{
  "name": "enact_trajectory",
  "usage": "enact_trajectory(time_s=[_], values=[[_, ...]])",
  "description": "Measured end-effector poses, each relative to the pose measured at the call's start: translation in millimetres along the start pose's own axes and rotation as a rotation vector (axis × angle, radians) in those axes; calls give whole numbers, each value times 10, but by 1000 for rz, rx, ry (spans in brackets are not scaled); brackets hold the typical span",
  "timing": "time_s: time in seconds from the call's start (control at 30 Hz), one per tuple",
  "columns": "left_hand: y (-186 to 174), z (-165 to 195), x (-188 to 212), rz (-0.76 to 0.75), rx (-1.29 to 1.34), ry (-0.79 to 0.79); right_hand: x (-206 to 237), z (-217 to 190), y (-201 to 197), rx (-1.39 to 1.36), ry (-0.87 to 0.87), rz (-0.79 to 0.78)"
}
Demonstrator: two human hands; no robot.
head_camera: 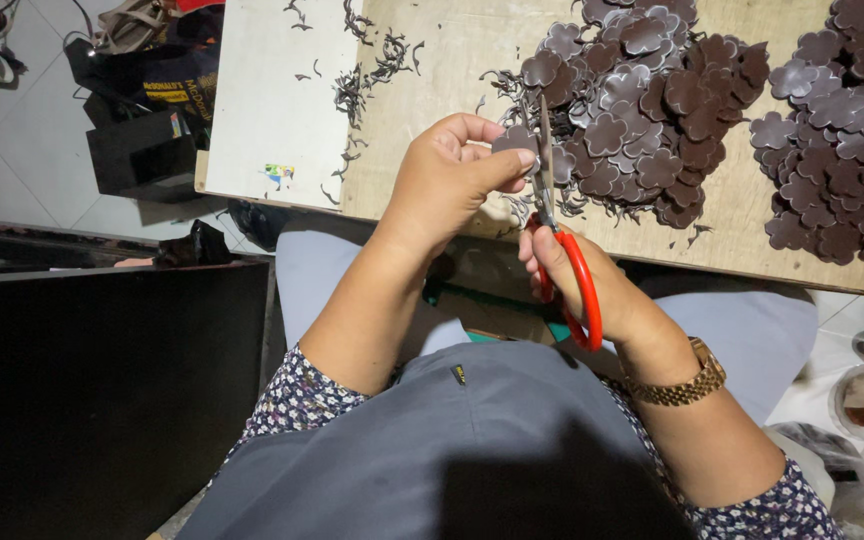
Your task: The person sits at a low table and uses red-handled scissors to trim the edges of dark brown flower-shaped fabric pieces. They pick up each piece, trim it, and place it back on the table, occasionally sweeping away small trimmings with their hand.
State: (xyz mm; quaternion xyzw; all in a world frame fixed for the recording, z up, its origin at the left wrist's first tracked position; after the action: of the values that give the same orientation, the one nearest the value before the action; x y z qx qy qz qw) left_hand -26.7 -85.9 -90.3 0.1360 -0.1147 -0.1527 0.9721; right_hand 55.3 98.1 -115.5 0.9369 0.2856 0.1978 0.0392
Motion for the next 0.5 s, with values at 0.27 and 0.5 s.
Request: enact_trajectory(time_s=[0.27, 0.5], values=[[-4, -48, -8, -4, 7, -11, 32, 3, -18, -32, -32, -58], [-1, -71, -4, -17, -16, 34, 31, -14, -4, 23, 10, -12]])
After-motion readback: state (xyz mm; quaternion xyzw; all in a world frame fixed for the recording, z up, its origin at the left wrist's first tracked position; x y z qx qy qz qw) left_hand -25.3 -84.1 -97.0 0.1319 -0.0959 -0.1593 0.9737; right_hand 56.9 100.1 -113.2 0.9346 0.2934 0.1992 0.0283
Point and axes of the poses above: each hand's wrist, its own x-axis away from the middle knuckle, its own y-axis out of the palm, z = x × y, the point moved 2 cm from there along -x, towards the middle knuckle, and after that the axes turned 8 degrees about -z, right-handed, at the moved point
